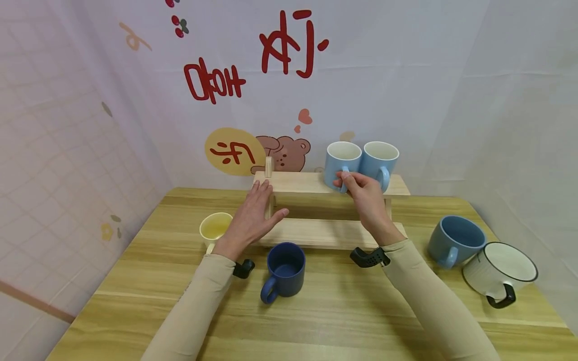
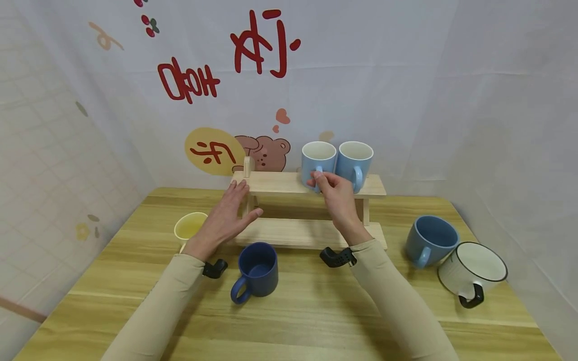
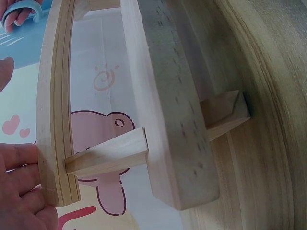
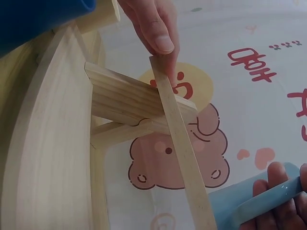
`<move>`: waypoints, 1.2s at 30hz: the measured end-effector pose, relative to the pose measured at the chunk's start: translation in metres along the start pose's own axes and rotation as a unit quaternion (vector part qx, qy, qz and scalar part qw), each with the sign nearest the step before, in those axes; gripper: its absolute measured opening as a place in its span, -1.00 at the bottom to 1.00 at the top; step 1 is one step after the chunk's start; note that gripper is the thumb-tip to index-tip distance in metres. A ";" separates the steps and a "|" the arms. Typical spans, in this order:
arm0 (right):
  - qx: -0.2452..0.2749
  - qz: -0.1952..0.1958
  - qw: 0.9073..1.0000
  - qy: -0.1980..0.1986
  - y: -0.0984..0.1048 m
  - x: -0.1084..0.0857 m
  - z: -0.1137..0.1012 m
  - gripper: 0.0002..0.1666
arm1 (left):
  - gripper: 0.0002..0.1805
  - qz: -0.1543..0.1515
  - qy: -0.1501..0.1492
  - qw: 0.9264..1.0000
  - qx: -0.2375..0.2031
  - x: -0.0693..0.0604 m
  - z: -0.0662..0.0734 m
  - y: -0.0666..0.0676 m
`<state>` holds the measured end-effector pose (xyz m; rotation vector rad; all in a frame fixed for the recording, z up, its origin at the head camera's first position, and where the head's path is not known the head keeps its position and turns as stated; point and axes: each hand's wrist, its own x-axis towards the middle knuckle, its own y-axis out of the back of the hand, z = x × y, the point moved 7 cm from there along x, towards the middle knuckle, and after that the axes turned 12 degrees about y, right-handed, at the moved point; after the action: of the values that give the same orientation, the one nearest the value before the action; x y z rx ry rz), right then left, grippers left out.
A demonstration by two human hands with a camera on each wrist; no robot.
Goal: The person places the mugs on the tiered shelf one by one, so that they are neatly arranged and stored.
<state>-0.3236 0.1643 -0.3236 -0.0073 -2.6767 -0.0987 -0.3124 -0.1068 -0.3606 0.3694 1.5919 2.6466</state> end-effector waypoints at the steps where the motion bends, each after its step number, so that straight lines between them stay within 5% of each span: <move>1: 0.004 0.004 1.000 0.001 0.000 0.000 0.000 -0.45 | -0.01 0.000 0.000 1.000 -0.001 0.000 0.000 0.000; 22: -0.070 0.031 0.995 0.061 0.024 -0.028 -0.008 -0.44 | 0.00 -0.005 0.005 1.000 -0.003 0.001 -0.001 -0.001; 36: -0.223 -0.054 0.966 0.118 0.059 -0.081 -0.012 -0.60 | 0.01 -0.007 0.005 1.000 0.009 0.001 -0.001 0.000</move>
<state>-0.2450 0.2229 -0.3451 0.0088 -2.3625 -0.6894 -0.3138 -0.1071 -0.3607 0.3439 1.6155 2.6301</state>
